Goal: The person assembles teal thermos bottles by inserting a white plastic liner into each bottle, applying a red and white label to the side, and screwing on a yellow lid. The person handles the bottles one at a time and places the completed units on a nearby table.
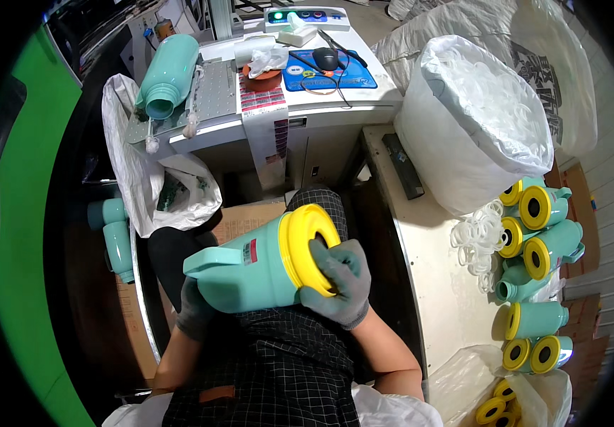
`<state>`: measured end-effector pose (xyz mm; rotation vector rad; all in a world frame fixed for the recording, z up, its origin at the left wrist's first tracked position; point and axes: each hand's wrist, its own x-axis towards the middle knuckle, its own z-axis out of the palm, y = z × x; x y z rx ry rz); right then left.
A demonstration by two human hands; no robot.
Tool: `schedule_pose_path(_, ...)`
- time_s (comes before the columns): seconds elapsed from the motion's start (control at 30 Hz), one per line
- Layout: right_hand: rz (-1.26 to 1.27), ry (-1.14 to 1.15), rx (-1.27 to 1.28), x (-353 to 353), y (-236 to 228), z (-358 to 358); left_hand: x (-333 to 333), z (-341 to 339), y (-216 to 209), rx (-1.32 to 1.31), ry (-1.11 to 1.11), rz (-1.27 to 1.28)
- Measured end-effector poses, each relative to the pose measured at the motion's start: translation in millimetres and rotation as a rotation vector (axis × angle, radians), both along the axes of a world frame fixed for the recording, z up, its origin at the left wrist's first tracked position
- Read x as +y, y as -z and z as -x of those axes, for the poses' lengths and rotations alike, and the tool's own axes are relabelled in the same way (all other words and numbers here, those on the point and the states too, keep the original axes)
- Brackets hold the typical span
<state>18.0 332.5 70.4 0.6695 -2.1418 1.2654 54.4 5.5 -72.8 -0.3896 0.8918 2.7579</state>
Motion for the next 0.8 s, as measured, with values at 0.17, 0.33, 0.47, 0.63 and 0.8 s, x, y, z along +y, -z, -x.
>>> schedule_pose_path(0.17,0.023,-0.037,0.012,-1,3,-5,9,-2,-8,-0.008,-0.005,-0.048)
schedule_pose_path(0.33,0.073,-0.011,-0.077,-1,6,-15,18,-8,-26,0.225,-0.149,0.469)
schedule_pose_path(0.47,0.181,-0.012,-0.208,-9,3,-26,21,-13,-38,0.273,-0.307,0.932)
schedule_pose_path(0.63,0.451,0.053,-0.492,-21,13,-38,-8,6,-61,0.240,-0.274,0.975)
schedule_pose_path(0.8,0.663,0.156,-0.540,-17,7,-41,21,10,-85,0.508,-0.309,1.338)
